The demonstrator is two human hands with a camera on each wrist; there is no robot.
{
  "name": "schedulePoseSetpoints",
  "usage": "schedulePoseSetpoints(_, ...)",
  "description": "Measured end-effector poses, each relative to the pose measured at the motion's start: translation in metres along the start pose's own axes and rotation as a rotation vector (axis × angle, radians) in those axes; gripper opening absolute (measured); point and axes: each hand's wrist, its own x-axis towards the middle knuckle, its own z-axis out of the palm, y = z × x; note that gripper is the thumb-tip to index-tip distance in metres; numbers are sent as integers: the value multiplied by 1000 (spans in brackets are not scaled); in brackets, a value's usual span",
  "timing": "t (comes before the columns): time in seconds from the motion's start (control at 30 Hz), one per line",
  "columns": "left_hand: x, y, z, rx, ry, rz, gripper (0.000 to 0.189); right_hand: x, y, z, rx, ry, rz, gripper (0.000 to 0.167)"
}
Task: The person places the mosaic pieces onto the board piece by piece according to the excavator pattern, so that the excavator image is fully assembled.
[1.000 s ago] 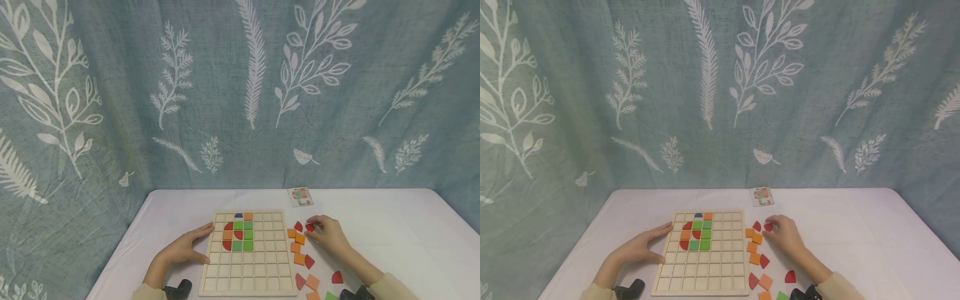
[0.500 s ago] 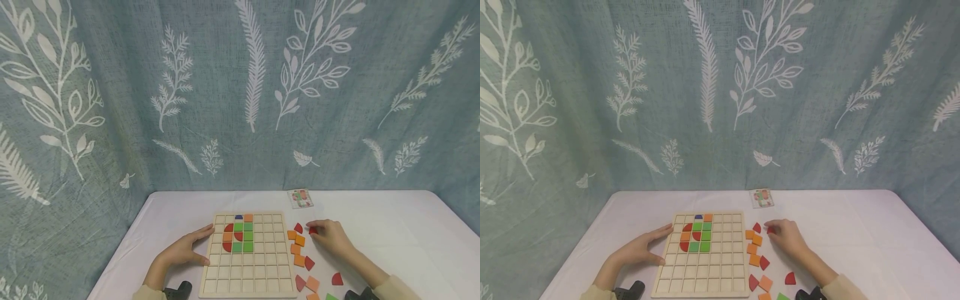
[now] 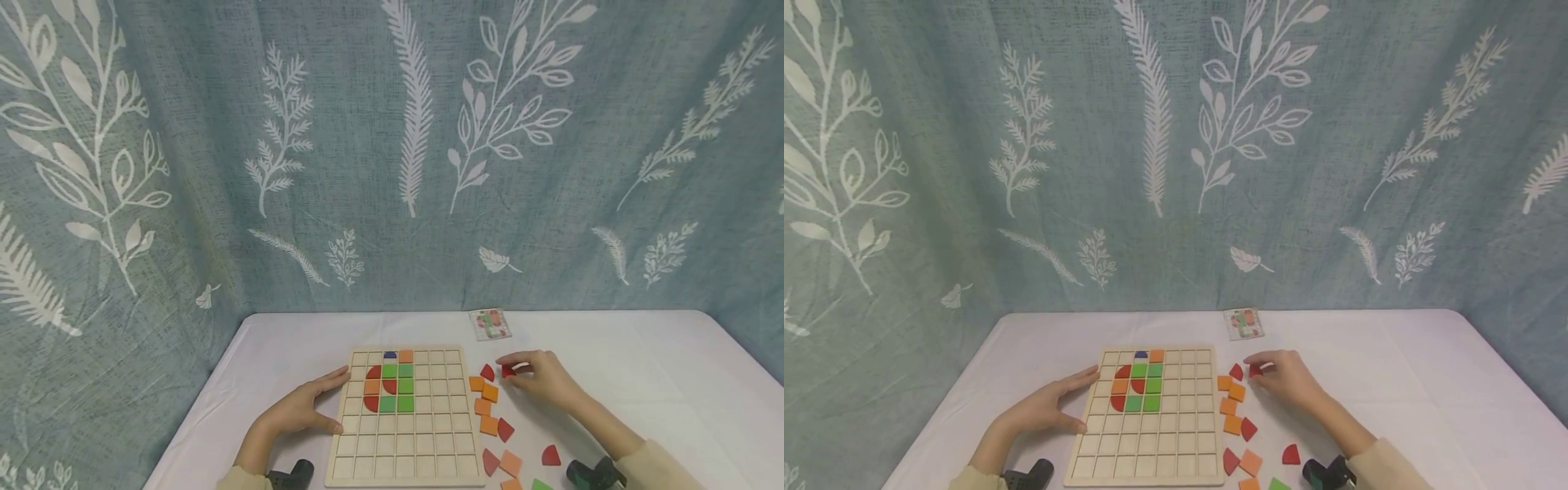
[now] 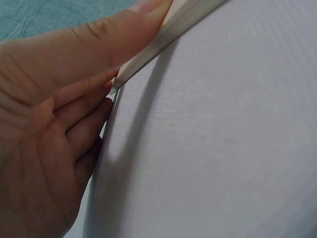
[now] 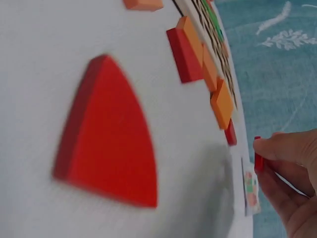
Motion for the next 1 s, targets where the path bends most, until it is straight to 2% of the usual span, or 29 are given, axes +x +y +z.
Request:
schedulePoseSetpoints(0.13, -1, 0, 0, 4, -3, 1, 95, 9, -1, 8, 33, 6, -53, 25)
schedulePoseSetpoints(0.33, -2, 0, 0, -3, -12, 11, 94, 30, -12, 25, 87, 28, -78, 24)
schedulePoseSetpoints(0.5, -1, -1, 2, -2, -12, 4, 94, 52, -23, 42, 131, -6, -112, 23)
schedulePoseSetpoints(0.73, 0, -3, 3, 8, -5, 7, 94, 75, -31, 59, 84, -64, -133, 20)
schedulePoseSetpoints(1.0, -2, 0, 2, 7, 4, -4, 94, 86, -32, 63, 26, -76, -169, 16)
